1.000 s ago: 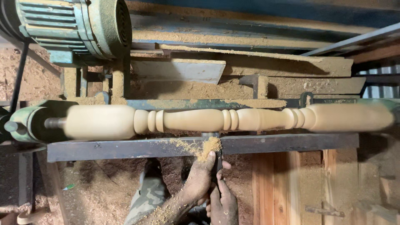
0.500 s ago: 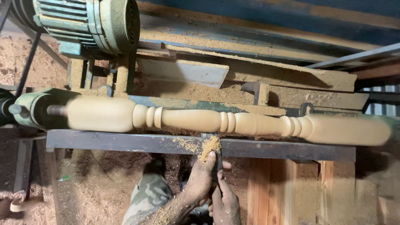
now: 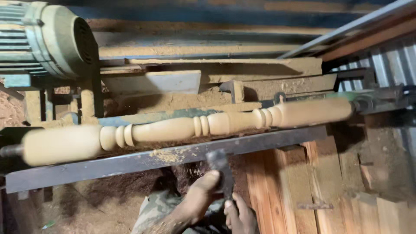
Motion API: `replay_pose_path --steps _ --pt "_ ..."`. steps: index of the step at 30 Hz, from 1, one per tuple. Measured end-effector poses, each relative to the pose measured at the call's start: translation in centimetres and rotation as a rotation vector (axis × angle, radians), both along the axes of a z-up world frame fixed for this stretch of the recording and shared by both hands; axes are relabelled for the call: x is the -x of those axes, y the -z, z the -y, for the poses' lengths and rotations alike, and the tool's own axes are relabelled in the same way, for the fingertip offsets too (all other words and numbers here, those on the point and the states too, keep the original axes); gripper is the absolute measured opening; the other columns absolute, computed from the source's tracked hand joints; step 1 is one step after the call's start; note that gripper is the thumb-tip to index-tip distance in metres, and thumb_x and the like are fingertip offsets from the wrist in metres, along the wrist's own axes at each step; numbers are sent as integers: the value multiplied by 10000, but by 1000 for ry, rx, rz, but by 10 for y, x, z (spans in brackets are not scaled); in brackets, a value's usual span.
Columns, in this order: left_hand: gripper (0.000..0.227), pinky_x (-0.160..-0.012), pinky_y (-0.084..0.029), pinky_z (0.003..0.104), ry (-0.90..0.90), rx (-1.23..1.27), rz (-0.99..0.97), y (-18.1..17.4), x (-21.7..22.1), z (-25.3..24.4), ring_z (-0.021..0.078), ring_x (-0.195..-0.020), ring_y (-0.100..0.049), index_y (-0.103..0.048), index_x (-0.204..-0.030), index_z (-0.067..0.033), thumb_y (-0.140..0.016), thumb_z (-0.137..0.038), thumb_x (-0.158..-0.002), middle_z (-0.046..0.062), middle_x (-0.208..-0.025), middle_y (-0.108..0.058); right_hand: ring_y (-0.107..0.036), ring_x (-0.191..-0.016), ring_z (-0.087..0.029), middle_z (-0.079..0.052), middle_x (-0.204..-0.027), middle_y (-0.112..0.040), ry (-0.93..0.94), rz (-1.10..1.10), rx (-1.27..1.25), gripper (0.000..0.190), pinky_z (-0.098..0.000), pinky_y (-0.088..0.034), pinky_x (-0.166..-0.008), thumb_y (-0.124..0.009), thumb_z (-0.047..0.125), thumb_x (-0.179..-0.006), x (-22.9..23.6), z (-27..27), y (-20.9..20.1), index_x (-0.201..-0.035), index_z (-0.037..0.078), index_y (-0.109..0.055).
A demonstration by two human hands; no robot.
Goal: The person shapes a decorative wood post spinning on a lathe with a chisel and sharpens the tool edge against a bench grinder.
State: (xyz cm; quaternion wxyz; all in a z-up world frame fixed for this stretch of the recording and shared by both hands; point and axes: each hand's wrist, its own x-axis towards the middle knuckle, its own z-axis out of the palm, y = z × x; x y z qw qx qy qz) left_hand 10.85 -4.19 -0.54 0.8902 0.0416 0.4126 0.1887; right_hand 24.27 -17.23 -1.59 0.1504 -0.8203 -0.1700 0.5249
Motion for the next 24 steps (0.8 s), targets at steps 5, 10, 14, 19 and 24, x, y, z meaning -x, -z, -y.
replay_pose_path --steps 5,10,14,19,24 --pt "336 -884 -522 374 85 -260 -138 24 -54 1 189 -928 -634 -675 -1122 -62 -506 -338 -1029 63 -1025 -710 -646 -660 -300 -177 -862 -692 34 41 68 450 -429 -555 -646 -548 378 -990 -46 -14 16 -1414 233 -588" --pt "412 -884 -524 349 4 -165 -184 30 -102 -2 171 -926 -645 -658 -1158 -36 -413 -352 -1062 55 -1013 -735 -721 -952 -374 -160 -1034 -756 -245 349 -274 409 -468 -565 -781 -526 379 -987 -75 -23 27 -1320 174 -647" --pt "427 -824 -533 346 -83 -45 -144 26 -120 -4 185 -854 -645 -618 -1190 -53 -396 -392 -1053 76 -974 -760 -710 -933 -404 -184 -1087 -729 -285 344 -384 395 -489 -564 -748 -520 287 -971 -83 -37 25 -1321 136 -620" --pt "427 -710 -523 323 -113 -46 -160 31 -127 -3 166 -776 -632 -599 -1128 -45 -396 -418 -1079 79 -922 -729 -747 -892 -364 -185 -978 -755 -255 250 -214 400 -464 -588 -749 -538 274 -965 -88 -44 15 -1346 179 -611" --pt "466 -580 -481 284 -82 -59 -186 28 -129 -8 143 -688 -614 -636 -1084 -38 -380 -427 -1076 66 -891 -726 -736 -903 -380 -201 -1018 -748 -271 319 -352 364 -464 -585 -744 -561 243 -971 -87 -44 19 -1308 133 -644"
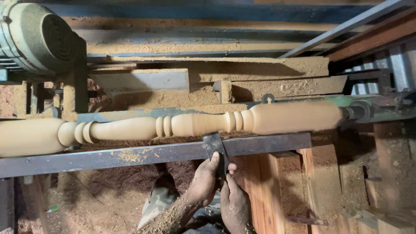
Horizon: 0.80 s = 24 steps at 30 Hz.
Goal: The person shapes a decorative wood post spinning on a lathe with a chisel and sharpens the tool edge against a bench grinder.
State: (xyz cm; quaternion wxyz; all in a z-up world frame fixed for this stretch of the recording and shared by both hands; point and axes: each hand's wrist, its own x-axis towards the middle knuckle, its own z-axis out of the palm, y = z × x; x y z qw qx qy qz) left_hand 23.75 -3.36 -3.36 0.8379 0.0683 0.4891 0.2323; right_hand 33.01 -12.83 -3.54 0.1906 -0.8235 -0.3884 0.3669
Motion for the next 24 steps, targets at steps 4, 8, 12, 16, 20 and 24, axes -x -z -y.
replay_pose_path --steps 4,8,12,16,20,24 --pt "437 -524 -421 267 -9 4 -20 -2 -2 -1 130 -618 -548 -622 -1075 -51 -389 -420 -1069 56 -858 -716 -748 -896 -364 -196 -1009 -749 -19 4 22 384 -456 -594 -745 -552 246 -967 -1 0 -6 -1325 133 -629" --pt "425 -497 -409 261 -23 18 -51 -3 -3 0 115 -572 -512 -626 -1082 -49 -413 -416 -1070 45 -823 -682 -740 -906 -365 -197 -1003 -745 -19 15 181 427 -459 -589 -768 -539 260 -973 1 -8 -16 -1386 173 -603" --pt "435 -497 -432 263 -34 29 -70 -4 -3 -1 126 -568 -538 -606 -1058 -23 -430 -420 -1080 77 -826 -684 -746 -940 -358 -197 -1049 -745 10 -12 164 411 -444 -597 -797 -547 264 -969 3 -5 -14 -1354 140 -625" --pt "475 -446 -399 261 24 26 -94 -13 2 -4 128 -523 -514 -631 -1023 -23 -404 -439 -1066 67 -800 -674 -736 -986 -363 -203 -1100 -740 -6 -6 50 396 -437 -593 -820 -555 255 -962 4 -1 -10 -1315 97 -644" --pt "490 -429 -400 254 27 -1 -65 -17 6 -5 124 -499 -491 -630 -1011 -4 -392 -426 -1086 75 -795 -665 -739 -978 -360 -215 -1084 -740 -18 -8 111 406 -432 -593 -820 -553 246 -968 4 -4 -14 -1337 96 -632" --pt "432 -443 -416 253 -33 5 -34 -19 7 -6 124 -521 -515 -618 -1048 -11 -401 -382 -1089 90 -829 -678 -781 -909 -310 -200 -1040 -755 13 -48 262 466 -403 -611 -792 -530 245 -967 9 -9 -20 -1418 131 -562"
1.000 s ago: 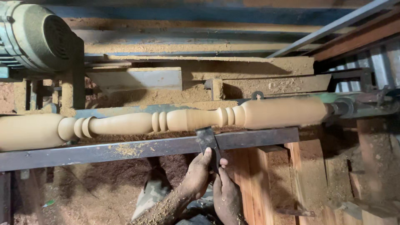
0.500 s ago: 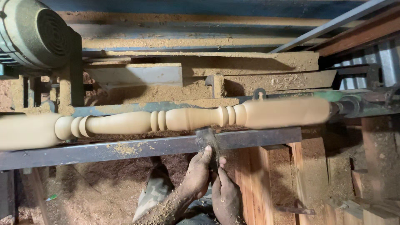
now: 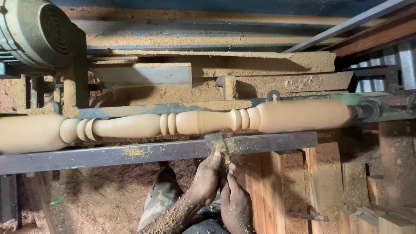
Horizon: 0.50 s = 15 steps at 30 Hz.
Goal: The person shapes a decorative wood post spinning on a lathe with a chisel and sharpens the tool edge against a bench grinder.
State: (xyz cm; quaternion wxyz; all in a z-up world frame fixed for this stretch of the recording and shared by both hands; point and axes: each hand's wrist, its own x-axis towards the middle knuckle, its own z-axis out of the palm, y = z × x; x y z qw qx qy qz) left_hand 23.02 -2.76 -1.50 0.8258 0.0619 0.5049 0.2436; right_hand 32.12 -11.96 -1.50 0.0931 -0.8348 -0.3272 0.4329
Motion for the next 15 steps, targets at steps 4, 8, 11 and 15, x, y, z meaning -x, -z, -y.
replay_pose_path --steps 4,8,11,15 --pt "402 -464 -442 256 20 14 -25 -2 3 -1 117 -552 -546 -590 -1073 -32 -386 -378 -1082 91 -869 -689 -767 -922 -319 -200 -1052 -749 2 -7 -18 500 -413 -604 -784 -530 247 -968 3 0 -2 -1455 144 -566" --pt "415 -431 -398 251 27 -20 -11 0 7 1 111 -519 -498 -600 -1069 -39 -375 -387 -1082 71 -853 -677 -739 -963 -361 -215 -1143 -724 -60 33 -235 440 -435 -590 -789 -542 219 -959 7 2 0 -1366 59 -588" --pt "422 -436 -403 254 47 -3 -34 2 10 0 115 -521 -496 -597 -1062 -34 -375 -393 -1084 72 -847 -678 -741 -982 -348 -199 -1107 -738 -30 6 -140 432 -428 -592 -820 -540 258 -977 10 1 -2 -1374 97 -595" --pt "443 -438 -404 249 65 -21 -32 -1 16 0 114 -526 -502 -618 -1081 -38 -368 -403 -1078 64 -828 -669 -754 -950 -329 -185 -1053 -752 -6 -13 -56 426 -423 -593 -817 -530 273 -979 17 -3 -8 -1373 133 -608"
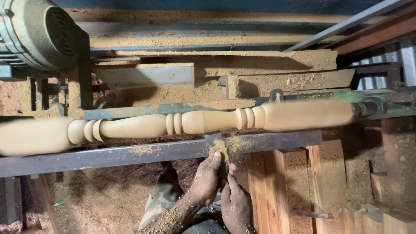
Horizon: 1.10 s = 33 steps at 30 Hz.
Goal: The person shapes a decorative wood post spinning on a lathe with a chisel and sharpens the tool edge against a bench grinder.
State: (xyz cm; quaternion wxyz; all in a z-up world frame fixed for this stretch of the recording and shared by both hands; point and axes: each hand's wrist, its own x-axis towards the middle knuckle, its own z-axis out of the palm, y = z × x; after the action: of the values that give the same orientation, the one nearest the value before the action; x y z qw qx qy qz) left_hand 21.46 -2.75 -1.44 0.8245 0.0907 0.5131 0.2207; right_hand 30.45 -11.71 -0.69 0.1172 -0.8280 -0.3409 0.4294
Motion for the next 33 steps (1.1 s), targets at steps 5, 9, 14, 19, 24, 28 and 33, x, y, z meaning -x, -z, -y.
replay_pose_path --steps 5,9,14,19,24,28,33 --pt "393 -489 -440 258 -46 74 -1 3 4 0 121 -587 -551 -593 -1114 -54 -404 -396 -1073 77 -871 -702 -761 -899 -339 -205 -1013 -743 -9 19 -32 507 -430 -599 -767 -528 243 -958 5 4 8 -1452 138 -576" --pt "494 -521 -475 255 -14 7 35 12 10 5 129 -614 -578 -621 -1079 20 -398 -421 -1098 87 -831 -670 -754 -935 -354 -212 -1057 -744 -26 51 -109 419 -428 -600 -773 -542 228 -966 8 9 11 -1359 110 -622" --pt "425 -494 -415 260 -3 -16 29 8 19 4 118 -580 -504 -606 -1066 -35 -390 -400 -1083 61 -841 -692 -781 -952 -289 -161 -1059 -775 69 -44 52 419 -392 -609 -816 -538 255 -976 17 2 -2 -1374 148 -614" --pt "382 -554 -479 284 -45 35 58 5 22 1 142 -622 -566 -595 -1062 -47 -391 -370 -1074 90 -854 -701 -782 -965 -276 -164 -1110 -760 14 -13 -12 443 -387 -611 -831 -531 221 -981 22 2 0 -1408 110 -562" --pt "476 -578 -515 288 18 8 -2 1 27 0 161 -634 -613 -652 -972 0 -390 -382 -1083 103 -797 -675 -782 -907 -290 -177 -1080 -744 30 -12 -70 488 -404 -607 -778 -528 191 -958 29 1 -3 -1440 126 -569" --pt "503 -475 -401 289 134 -26 -91 -7 34 -5 149 -532 -502 -666 -934 -35 -366 -414 -1075 72 -738 -641 -786 -870 -298 -190 -973 -762 23 1 -28 479 -403 -613 -758 -532 203 -973 34 -1 -5 -1445 131 -571" --pt "409 -520 -440 277 33 56 -54 -6 36 -6 136 -575 -536 -615 -967 -64 -394 -392 -1068 64 -797 -684 -762 -938 -336 -224 -1048 -740 -44 58 -215 469 -413 -602 -782 -544 180 -981 40 7 -1 -1441 86 -555"
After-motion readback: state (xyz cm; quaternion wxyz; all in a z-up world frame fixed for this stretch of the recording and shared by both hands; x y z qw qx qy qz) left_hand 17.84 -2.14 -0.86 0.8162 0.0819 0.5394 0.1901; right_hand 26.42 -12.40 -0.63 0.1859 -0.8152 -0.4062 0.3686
